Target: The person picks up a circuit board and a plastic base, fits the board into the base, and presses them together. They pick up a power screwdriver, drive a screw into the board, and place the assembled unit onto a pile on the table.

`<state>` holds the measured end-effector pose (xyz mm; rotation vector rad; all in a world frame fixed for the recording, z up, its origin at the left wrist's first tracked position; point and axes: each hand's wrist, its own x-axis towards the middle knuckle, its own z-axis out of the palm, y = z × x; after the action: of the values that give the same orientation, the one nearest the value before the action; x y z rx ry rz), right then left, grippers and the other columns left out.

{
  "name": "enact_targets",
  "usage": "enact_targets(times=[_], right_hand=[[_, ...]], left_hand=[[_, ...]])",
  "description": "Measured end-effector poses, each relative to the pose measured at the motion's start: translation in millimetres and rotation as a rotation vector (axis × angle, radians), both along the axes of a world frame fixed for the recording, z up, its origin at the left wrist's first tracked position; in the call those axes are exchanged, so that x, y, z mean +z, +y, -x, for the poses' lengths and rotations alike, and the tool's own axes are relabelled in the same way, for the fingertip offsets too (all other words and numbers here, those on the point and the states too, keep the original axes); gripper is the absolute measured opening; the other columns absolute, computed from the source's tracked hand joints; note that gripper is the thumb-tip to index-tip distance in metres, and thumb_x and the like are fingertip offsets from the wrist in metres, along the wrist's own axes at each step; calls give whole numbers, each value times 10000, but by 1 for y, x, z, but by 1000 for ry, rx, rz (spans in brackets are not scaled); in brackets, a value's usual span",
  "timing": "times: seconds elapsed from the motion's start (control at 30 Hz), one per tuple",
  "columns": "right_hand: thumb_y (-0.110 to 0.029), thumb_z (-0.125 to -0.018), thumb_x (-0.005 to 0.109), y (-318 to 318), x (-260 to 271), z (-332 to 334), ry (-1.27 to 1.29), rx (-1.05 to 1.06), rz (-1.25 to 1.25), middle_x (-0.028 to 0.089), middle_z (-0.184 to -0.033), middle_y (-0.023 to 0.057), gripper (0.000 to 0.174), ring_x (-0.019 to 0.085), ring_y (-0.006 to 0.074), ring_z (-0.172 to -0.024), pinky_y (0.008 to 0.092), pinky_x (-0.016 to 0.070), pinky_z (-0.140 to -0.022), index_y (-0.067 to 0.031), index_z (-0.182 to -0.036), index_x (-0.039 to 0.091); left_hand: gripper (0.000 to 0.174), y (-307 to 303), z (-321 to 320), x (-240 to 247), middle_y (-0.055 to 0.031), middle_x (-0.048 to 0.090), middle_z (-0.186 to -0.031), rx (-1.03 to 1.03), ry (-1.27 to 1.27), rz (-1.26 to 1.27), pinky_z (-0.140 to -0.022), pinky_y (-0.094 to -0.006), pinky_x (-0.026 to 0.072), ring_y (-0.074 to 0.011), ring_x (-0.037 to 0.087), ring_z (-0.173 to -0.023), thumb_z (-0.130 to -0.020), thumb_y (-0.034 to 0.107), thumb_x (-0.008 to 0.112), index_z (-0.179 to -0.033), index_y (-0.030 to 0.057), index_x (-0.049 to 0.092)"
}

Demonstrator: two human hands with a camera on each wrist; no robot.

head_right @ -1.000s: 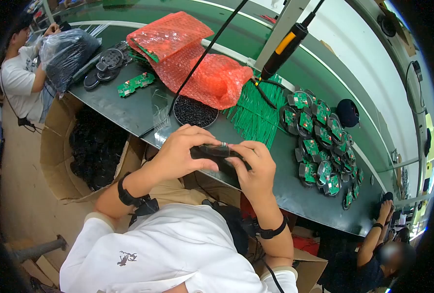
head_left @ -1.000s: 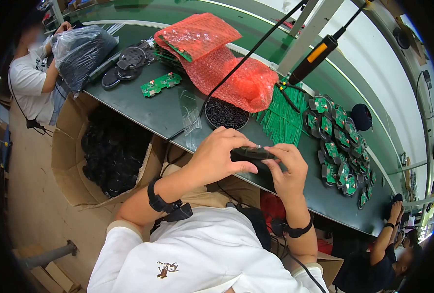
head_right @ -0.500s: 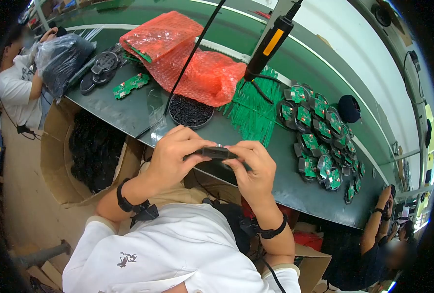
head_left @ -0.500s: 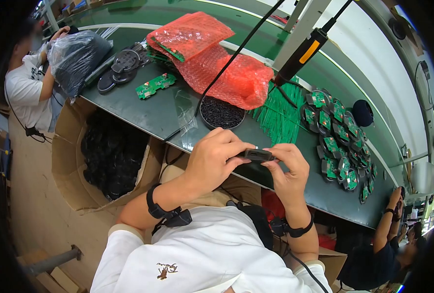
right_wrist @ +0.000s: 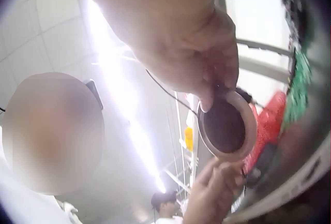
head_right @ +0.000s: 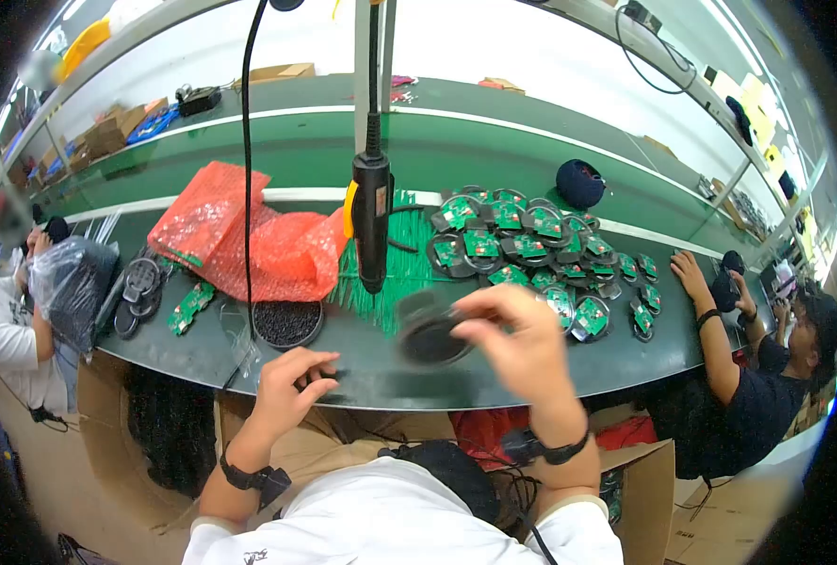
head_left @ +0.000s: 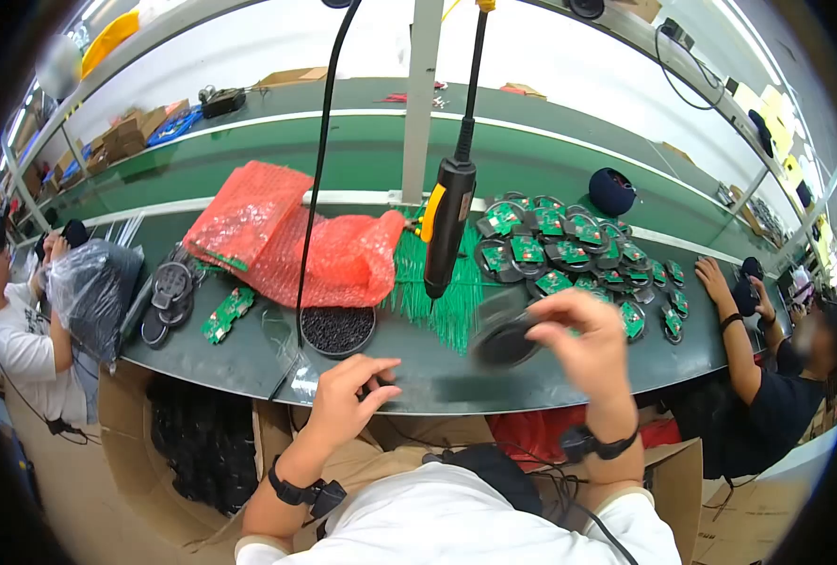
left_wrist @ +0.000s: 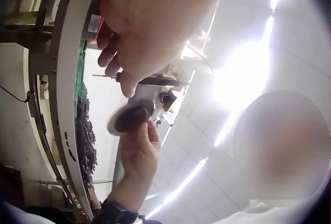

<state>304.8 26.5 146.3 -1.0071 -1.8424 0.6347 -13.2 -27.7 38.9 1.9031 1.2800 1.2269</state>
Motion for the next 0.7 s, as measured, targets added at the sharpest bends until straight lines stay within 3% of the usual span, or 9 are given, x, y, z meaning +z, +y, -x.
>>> enact_targets(times=[0.1,0.23,0.3,0.33,0.4,0.5,0.7], right_hand=[[62,-865,756,29,24,-41,143,-207,-26,765,-970,77,196,730,133,-855,269,578,-776,27,-1058,744],[-28,-879,785,112,37,-80,-73,-355,-111,753,-861,45,159,702,97,-797,258,550,-732,22,-1023,737],[-67,-853,809,155,41,-80,-195,-422,-88,757,-845,79,153,720,171,-773,314,554,-720,-2,-975,742],[-67,-853,809,175,41,-76,-194,-406,-91,757,-845,79,153,720,171,-773,314,554,-720,-2,-975,742],[-127,-815,833,213,37,-66,-528,-466,-250,758,-858,122,175,730,278,-801,387,556,-740,-28,-927,741],[-172,-787,842,270,16,-50,-520,-380,-237,759,-896,141,195,723,341,-864,434,557,-787,-51,-908,747],[-208,-817,830,289,-1,-12,-551,-449,-178,767,-913,129,186,737,323,-900,438,566,-799,-72,-924,763]], left_hand=[[301,10,3,-13,-93,713,-874,-48,9,10,-628,-314,519,-174,638,-643,-844,58,832,-1139,43,773],[193,15,-3,-15,-91,688,-795,-30,35,9,-598,-313,503,-169,635,-626,-872,110,815,-1052,45,792],[177,14,-4,-11,-68,692,-793,-33,119,12,-596,-317,507,-175,637,-631,-866,120,820,-1032,66,794],[160,14,-4,-11,-59,697,-793,-24,120,17,-597,-325,514,-186,647,-642,-869,139,818,-1016,80,794],[151,15,-4,-13,-74,689,-786,-8,125,8,-594,-326,507,-189,642,-634,-872,138,817,-1010,80,800],[121,13,-5,-12,-89,681,-781,13,124,6,-593,-334,503,-198,644,-633,-880,144,812,-986,84,804],[103,15,-3,-15,-94,689,-780,13,87,-47,-593,-338,506,-219,651,-646,-882,121,807,-970,69,798]])
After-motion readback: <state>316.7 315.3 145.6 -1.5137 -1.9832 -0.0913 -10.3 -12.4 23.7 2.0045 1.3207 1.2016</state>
